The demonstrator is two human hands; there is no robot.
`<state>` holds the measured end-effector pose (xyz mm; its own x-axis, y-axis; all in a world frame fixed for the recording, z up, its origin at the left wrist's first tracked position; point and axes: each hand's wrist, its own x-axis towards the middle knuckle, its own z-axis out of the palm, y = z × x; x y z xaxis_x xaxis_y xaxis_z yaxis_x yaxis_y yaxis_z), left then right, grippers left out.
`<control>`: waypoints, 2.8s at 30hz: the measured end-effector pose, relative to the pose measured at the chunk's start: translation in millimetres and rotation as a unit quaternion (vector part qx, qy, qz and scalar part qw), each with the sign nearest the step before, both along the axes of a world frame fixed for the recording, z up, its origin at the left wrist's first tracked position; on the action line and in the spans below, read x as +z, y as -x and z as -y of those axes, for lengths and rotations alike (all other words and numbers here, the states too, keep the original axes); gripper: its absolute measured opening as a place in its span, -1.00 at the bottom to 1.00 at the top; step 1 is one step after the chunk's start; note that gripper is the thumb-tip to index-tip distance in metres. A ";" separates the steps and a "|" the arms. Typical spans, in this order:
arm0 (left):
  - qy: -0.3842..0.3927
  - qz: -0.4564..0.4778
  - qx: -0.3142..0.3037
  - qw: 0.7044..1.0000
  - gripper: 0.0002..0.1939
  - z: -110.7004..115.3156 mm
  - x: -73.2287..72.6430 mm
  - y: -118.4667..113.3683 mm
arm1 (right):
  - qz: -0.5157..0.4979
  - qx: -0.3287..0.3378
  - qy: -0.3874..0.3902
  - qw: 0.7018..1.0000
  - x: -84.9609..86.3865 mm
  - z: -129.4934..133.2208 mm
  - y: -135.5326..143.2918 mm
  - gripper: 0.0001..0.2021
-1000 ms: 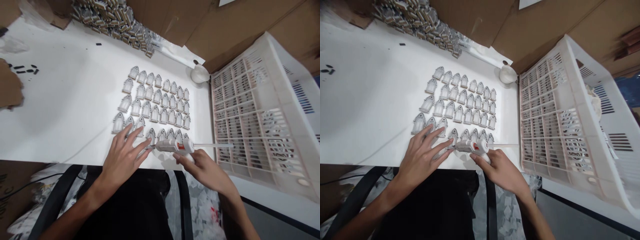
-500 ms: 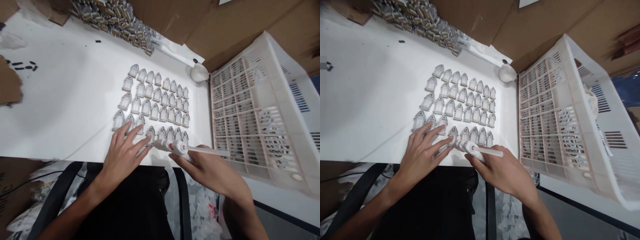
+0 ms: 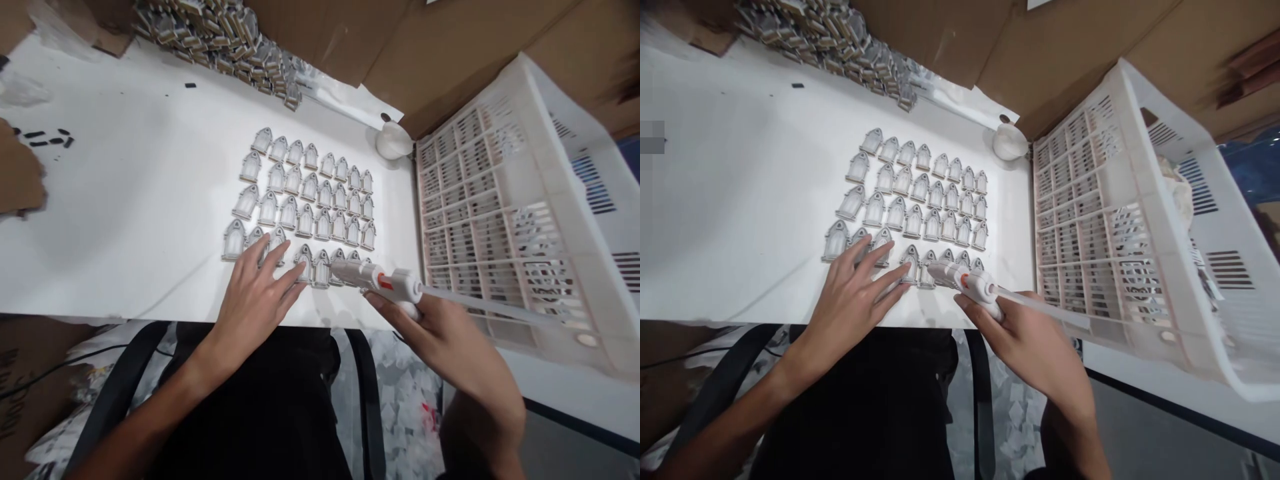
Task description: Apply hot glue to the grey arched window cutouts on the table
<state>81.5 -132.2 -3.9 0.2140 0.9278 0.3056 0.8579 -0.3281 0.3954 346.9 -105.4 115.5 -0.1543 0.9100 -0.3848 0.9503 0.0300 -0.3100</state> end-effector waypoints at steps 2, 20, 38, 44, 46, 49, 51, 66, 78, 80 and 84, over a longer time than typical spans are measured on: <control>-0.004 0.001 0.006 1.000 -0.56 0.4 0.5 4.2 | -0.012 -0.005 -0.001 1.000 -1.4 -0.8 -3.4 -0.36; -0.060 -0.002 0.014 0.998 -0.58 31.2 -4.9 17.4 | -0.095 0.084 0.029 0.992 -27.3 -5.0 29.5 -0.47; -0.078 0.006 0.009 0.997 -0.68 24.6 -12.1 25.5 | -0.069 0.115 0.004 0.991 -37.7 -15.1 42.6 -0.47; -0.079 0.011 0.016 0.997 -0.68 25.4 -13.1 25.0 | -0.025 0.134 -0.031 0.990 -34.6 -19.9 43.6 -0.40; -0.080 0.011 0.019 0.997 -0.68 25.5 -13.4 24.9 | -0.007 0.145 -0.042 0.988 -31.3 -21.8 43.9 -0.37; -0.083 0.008 0.021 0.996 -0.67 25.4 -14.2 24.9 | 0.015 0.186 -0.061 0.981 -23.2 -25.9 46.8 -0.38; -0.083 0.009 0.021 0.996 -0.67 25.4 -14.9 25.0 | 0.025 0.223 -0.063 0.972 -15.8 -30.4 51.5 -0.41; -0.080 0.031 0.054 0.995 -0.79 25.3 -16.6 19.9 | -0.023 0.113 0.031 0.993 1.9 -24.5 16.5 -0.40; -0.017 0.093 0.084 0.992 -0.81 19.8 -11.5 20.5 | -0.101 0.087 0.095 0.986 -24.9 -17.2 31.7 -0.45; -0.010 0.092 0.084 0.992 -0.81 19.4 -11.2 20.3 | -0.104 0.088 0.100 0.986 -25.0 -17.8 32.1 -0.46; -0.011 0.091 0.085 0.992 -0.81 19.1 -11.6 19.6 | -0.094 0.093 0.103 0.986 -24.3 -18.7 32.5 -0.44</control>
